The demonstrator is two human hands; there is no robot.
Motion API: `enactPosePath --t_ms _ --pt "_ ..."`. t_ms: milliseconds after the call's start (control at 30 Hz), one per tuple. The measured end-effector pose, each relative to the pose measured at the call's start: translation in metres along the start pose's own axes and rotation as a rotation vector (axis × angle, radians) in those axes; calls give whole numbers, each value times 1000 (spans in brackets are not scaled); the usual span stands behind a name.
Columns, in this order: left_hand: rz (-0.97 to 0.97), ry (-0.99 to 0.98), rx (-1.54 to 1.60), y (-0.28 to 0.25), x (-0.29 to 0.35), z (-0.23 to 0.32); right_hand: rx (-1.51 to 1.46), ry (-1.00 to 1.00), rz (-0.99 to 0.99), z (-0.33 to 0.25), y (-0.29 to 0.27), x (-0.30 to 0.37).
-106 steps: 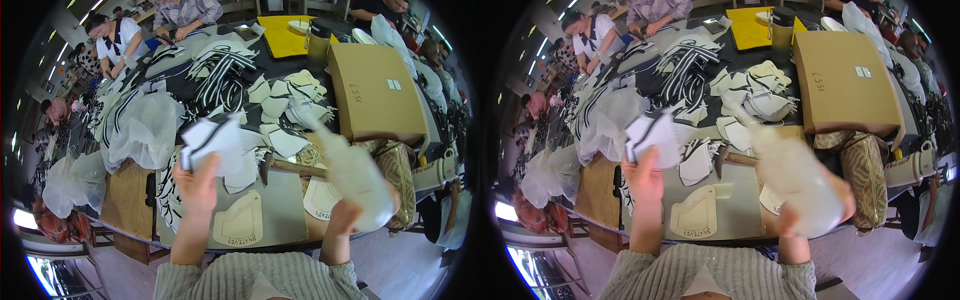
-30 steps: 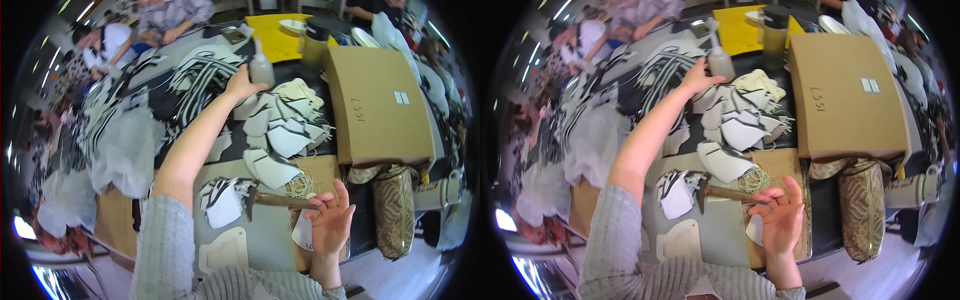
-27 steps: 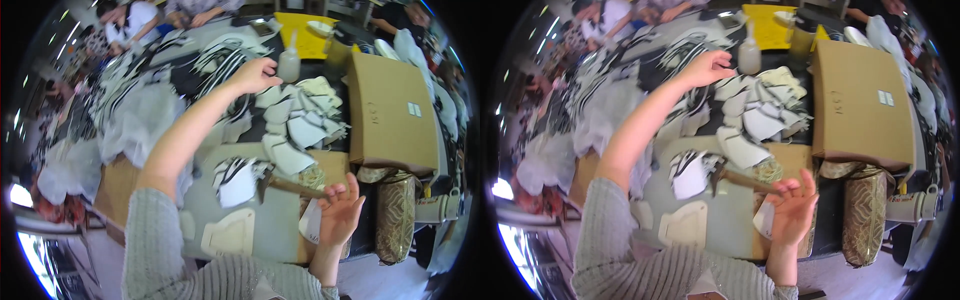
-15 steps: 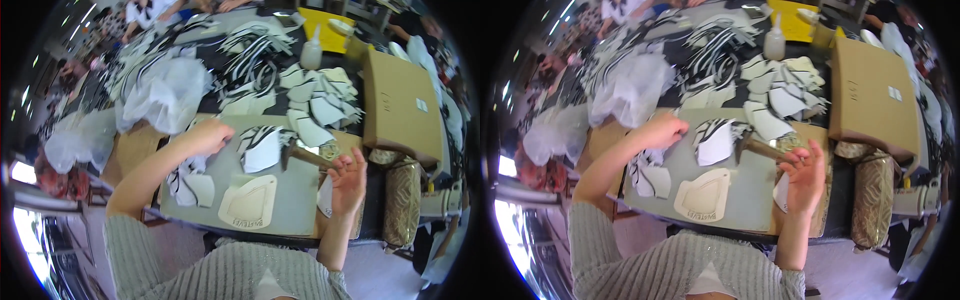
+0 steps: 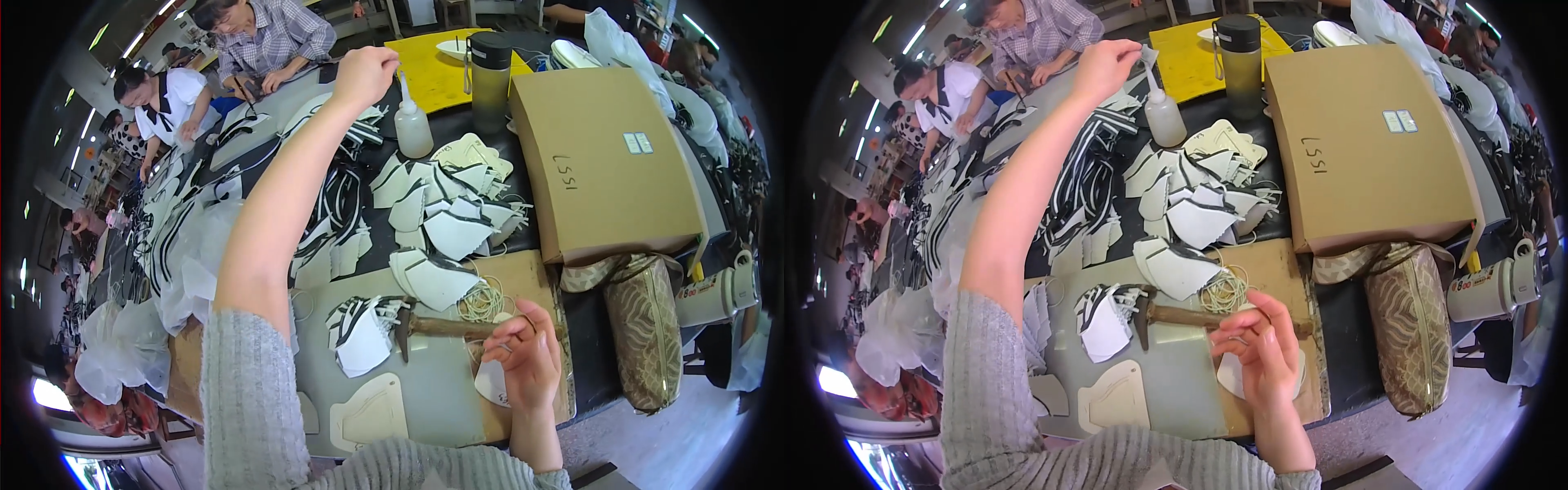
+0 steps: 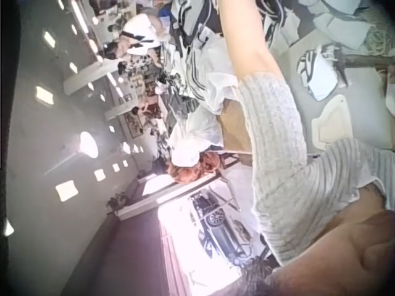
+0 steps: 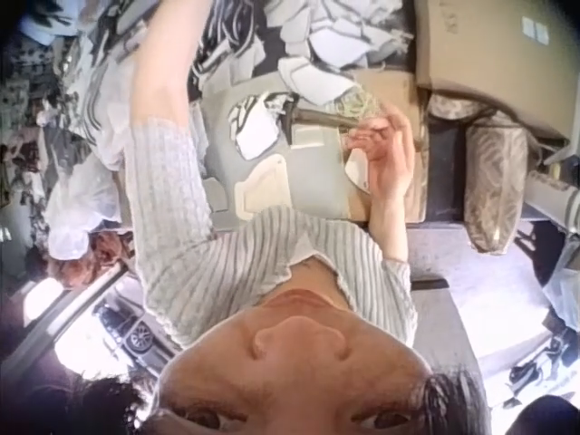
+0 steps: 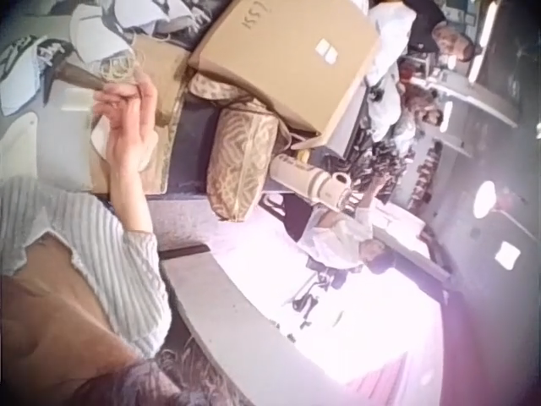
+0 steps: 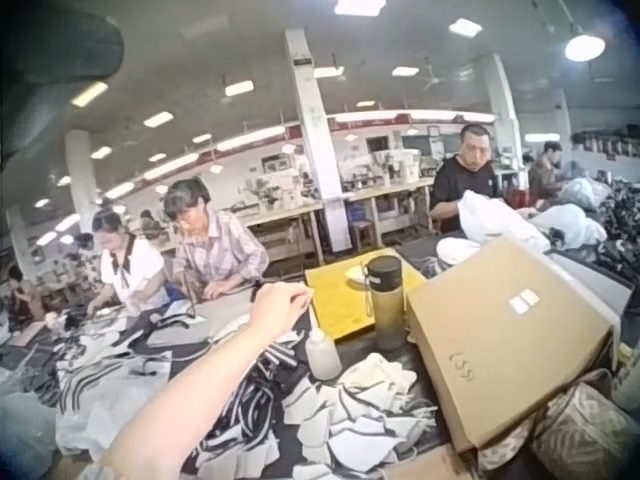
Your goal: Assembling shoe components by applying adhesive and using a hammer to secure them.
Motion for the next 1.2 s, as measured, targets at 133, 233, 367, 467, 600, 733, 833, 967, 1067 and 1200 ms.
enactPosePath --t_ms 133,233,367,467,600,733,833,967,1067,1200 --pt "-130 144 -120 24 -10 -6 -2 -9 5 -5 3 -2" --pt "-335 276 -222 18 -20 1 8 9 5 -6 7 -1" --pt "-452 250 -184 18 -29 1 -17 -27 53 -7 11 2" --pt "-424 234 -136 34 -28 -4 -23 -38 43 -4 7 2" --pt "-418 173 -311 31 -5 6 13 -43 38 4 5 -6" --pt "-326 57 -230 -79 26 64 48 -67 -29 4 7 -2" --pt "-360 33 -69 -147 99 108 123 -103 -37 2 12 2" --pt "-421 -259 291 -184 221 126 326 -65 -58 12 11 -1" --pt "-465 -552 381 -190 291 143 409 -70 -70 17 20 -1" --pt "-335 -505 281 -161 324 160 683 -177 -104 24 36 1"
Point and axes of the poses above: each hand's wrist, its own x-axis away from the middle knuckle, its own y-axis out of the palm, z = x × y, the point moved 3 cm from there along -x, towards the middle knuckle, and after that the axes turned 2 degrees about z, right-handed, at the moved point
